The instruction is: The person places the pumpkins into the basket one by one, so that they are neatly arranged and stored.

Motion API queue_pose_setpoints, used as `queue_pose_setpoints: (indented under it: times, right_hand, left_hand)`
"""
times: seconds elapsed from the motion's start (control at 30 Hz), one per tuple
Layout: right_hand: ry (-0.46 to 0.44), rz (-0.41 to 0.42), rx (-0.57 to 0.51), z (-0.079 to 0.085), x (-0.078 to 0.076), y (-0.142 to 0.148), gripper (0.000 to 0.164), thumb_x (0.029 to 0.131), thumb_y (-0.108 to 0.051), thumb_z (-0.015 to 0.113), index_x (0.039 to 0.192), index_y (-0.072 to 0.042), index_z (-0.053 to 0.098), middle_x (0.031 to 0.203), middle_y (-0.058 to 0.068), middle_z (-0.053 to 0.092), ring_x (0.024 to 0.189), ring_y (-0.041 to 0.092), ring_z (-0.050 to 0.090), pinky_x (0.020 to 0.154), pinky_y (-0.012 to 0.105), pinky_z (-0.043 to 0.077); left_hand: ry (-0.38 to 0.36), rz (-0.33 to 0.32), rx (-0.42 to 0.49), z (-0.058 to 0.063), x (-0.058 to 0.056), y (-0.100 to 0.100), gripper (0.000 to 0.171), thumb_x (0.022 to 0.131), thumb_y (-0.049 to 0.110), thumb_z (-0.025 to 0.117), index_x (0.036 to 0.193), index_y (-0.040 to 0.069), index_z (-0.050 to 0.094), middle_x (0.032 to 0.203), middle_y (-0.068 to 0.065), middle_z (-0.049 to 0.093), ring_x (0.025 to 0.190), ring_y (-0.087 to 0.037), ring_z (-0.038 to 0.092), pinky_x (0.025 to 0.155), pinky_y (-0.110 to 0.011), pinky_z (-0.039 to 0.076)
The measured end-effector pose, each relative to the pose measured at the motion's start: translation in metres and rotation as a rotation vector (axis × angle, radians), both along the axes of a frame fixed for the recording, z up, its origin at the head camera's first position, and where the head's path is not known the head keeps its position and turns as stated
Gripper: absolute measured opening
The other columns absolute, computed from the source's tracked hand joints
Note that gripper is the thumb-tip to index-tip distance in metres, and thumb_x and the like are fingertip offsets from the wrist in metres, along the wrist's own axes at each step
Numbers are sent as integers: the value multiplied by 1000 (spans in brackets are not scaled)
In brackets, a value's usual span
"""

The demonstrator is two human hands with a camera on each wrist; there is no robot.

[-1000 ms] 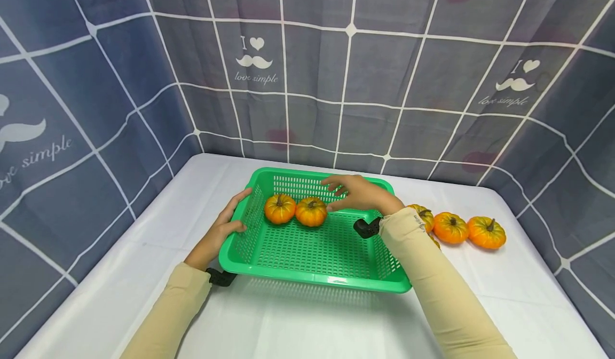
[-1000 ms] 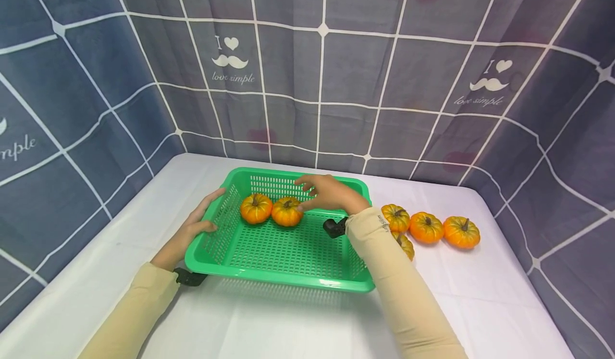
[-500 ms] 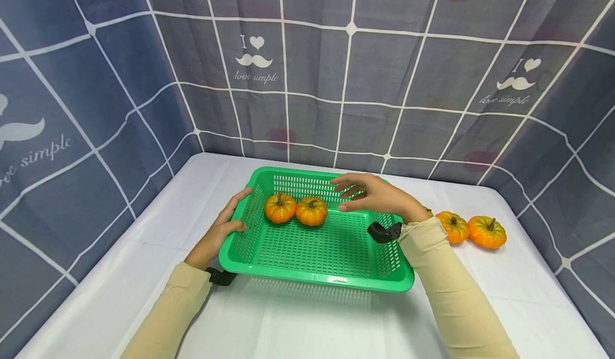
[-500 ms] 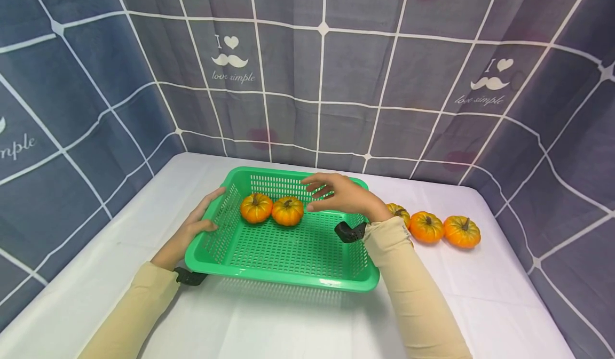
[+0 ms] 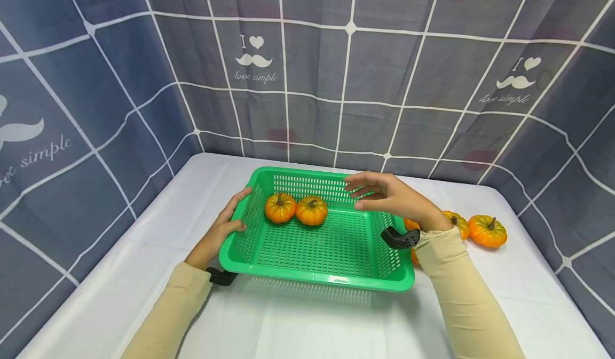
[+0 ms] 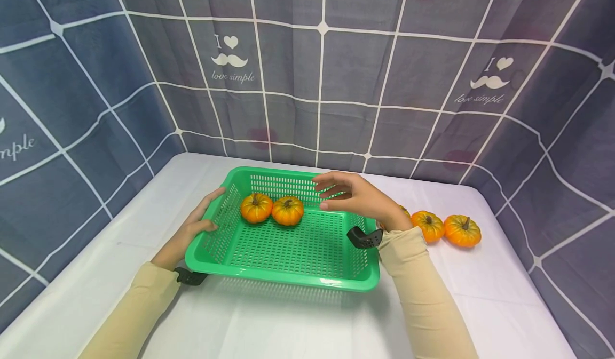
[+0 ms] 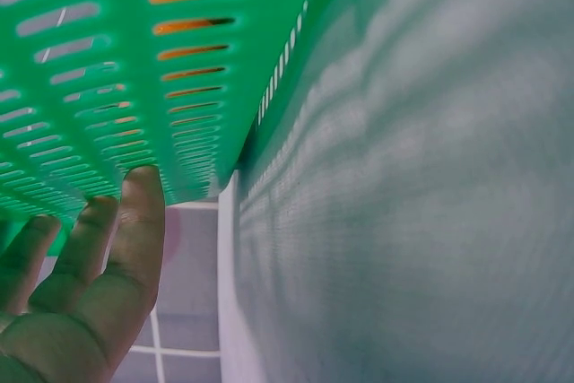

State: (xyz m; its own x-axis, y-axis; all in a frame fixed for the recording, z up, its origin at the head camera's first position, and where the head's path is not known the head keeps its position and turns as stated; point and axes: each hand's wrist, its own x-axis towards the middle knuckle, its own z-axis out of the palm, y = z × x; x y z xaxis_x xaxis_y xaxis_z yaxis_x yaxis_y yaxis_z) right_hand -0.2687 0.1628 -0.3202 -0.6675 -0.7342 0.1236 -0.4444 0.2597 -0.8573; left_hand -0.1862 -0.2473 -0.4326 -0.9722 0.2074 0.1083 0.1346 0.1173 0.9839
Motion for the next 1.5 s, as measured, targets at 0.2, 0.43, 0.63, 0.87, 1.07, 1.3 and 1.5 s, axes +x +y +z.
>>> queue_pose_setpoints:
  times: [0.2, 0.43, 0.63, 0.87, 1.07, 1.3, 1.5]
  right_hand:
    - [-29, -44, -50, -1, 7, 14, 48, 100, -7, 74, 147, -2, 62, 141, 13, 68, 123, 25, 68, 98, 35, 58]
    - [-19, -81, -115, -4, 12, 29, 45, 101, -4, 71, 146, -2, 64, 134, 5, 72, 119, 21, 70, 98, 32, 58]
    - [13, -129, -160, -7, 17, 45, 40, 104, -3, 68, 144, -6, 66, 130, 6, 74, 119, 20, 69, 98, 29, 57]
    - [47, -157, -199, -13, 20, 59, 37, 103, 2, 66, 141, 2, 66, 129, 4, 75, 119, 16, 70, 99, 26, 56]
    - [20, -196, -251, -19, 24, 68, 36, 102, 5, 66, 137, -2, 69, 127, 1, 76, 118, 13, 71, 98, 24, 56]
    - [56, -196, -328, -30, 26, 78, 35, 99, 14, 64, 132, 6, 69, 123, -1, 77, 114, 13, 73, 95, 24, 57]
    - [94, -183, -403, -39, 28, 88, 43, 95, 21, 61, 129, -2, 74, 122, 0, 78, 111, 10, 74, 93, 22, 57]
  left_hand:
    - [0, -4, -6, 1, 0, 1, 96, 86, 0, 46, 175, 14, 13, 178, -24, 8, 138, -49, 39, 86, -34, 56]
    - [-6, -2, -15, 0, -1, 3, 95, 87, -1, 46, 175, 14, 14, 178, -23, 9, 137, -47, 41, 86, -34, 56]
    - [4, -10, -6, 1, -2, 3, 96, 87, -1, 46, 175, 14, 13, 179, -23, 8, 139, -49, 39, 86, -33, 56]
    - [11, -5, -14, 0, -2, 2, 95, 86, -2, 46, 175, 13, 14, 179, -22, 7, 142, -47, 36, 89, -31, 54]
    - [19, -8, -24, 0, -2, 2, 95, 87, -2, 46, 175, 12, 15, 179, -21, 6, 145, -44, 33, 92, -30, 51]
    - [25, -3, -31, -2, -3, 1, 94, 87, -1, 46, 175, 12, 16, 179, -21, 8, 144, -44, 32, 94, -27, 49]
    - [22, -6, -43, -3, -2, -1, 94, 88, -1, 46, 175, 14, 15, 179, -21, 7, 147, -45, 30, 95, -27, 48]
